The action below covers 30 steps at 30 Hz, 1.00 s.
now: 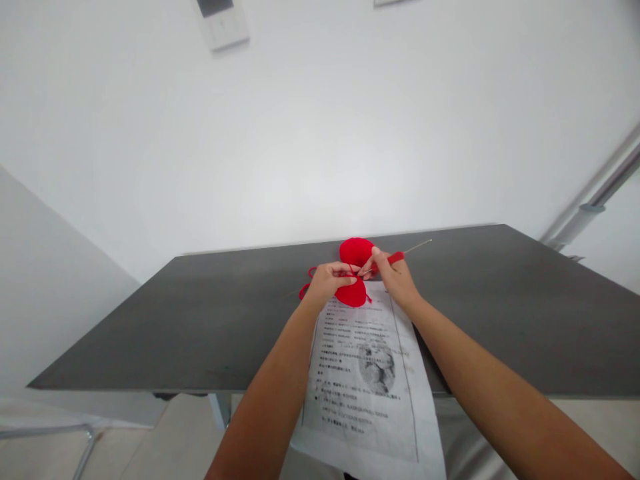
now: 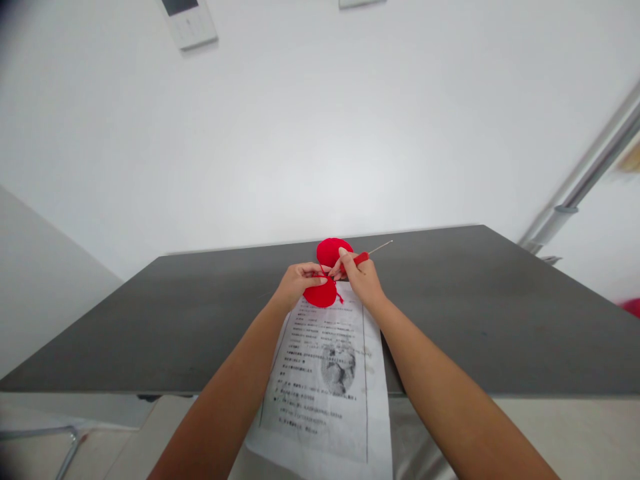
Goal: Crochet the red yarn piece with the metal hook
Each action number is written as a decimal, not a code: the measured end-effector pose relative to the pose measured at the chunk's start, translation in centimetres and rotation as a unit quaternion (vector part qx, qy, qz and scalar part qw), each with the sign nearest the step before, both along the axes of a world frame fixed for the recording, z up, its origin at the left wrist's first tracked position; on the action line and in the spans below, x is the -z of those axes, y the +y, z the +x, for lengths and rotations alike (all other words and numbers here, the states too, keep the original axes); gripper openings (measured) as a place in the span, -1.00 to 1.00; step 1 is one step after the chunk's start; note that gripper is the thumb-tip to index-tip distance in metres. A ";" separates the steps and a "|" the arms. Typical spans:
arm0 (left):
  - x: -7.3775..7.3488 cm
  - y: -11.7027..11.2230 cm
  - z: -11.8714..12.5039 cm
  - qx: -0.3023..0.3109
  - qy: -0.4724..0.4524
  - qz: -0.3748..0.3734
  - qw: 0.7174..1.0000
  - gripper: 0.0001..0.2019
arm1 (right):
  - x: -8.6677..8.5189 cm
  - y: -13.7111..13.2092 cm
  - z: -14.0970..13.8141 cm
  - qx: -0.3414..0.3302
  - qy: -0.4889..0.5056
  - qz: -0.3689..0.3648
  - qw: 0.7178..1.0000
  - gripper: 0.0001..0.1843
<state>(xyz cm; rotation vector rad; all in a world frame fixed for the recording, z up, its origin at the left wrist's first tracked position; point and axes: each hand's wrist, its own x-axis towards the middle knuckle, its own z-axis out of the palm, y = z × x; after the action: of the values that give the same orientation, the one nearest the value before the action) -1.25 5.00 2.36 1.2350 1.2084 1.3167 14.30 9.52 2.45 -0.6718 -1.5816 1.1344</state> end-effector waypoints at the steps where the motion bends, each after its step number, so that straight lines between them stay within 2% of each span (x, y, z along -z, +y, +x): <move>1: 0.0 0.0 0.0 0.008 -0.027 -0.012 1.000 -0.71 | 0.0 0.1 0.0 0.005 0.009 -0.013 1.000 -0.35; 4: -0.3 -0.2 0.0 0.021 -0.098 -0.032 0.994 -0.65 | 0.1 0.4 -0.1 -0.001 0.040 -0.058 0.998 -0.33; 9: -0.9 -0.7 0.0 0.063 -0.180 -0.051 0.980 -0.65 | 0.2 0.5 -0.4 -0.079 0.090 -0.154 0.981 -0.38; 12: -1.0 -0.9 0.0 0.081 -0.210 -0.049 0.973 -0.65 | 0.1 0.3 -0.5 -0.099 0.119 -0.187 0.970 -0.41; 16: -0.8 -0.9 0.0 0.092 -0.227 -0.049 0.968 -0.65 | 0.0 0.2 -0.6 -0.120 0.127 -0.198 0.964 -0.41; 20: -0.6 -0.9 -0.1 0.103 -0.249 -0.056 0.961 -0.64 | 0.1 0.1 -0.7 -0.154 0.116 -0.177 0.965 -0.44; 30: -0.9 -0.8 -0.3 0.080 -0.244 -0.058 0.965 -0.60 | 0.4 0.1 -0.6 -0.171 0.153 -0.176 0.957 -0.58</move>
<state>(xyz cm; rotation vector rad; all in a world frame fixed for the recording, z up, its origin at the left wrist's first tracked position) -1.50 4.19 3.26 0.8364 0.8018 1.3092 13.66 9.63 2.06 -0.4260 -1.2675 1.7167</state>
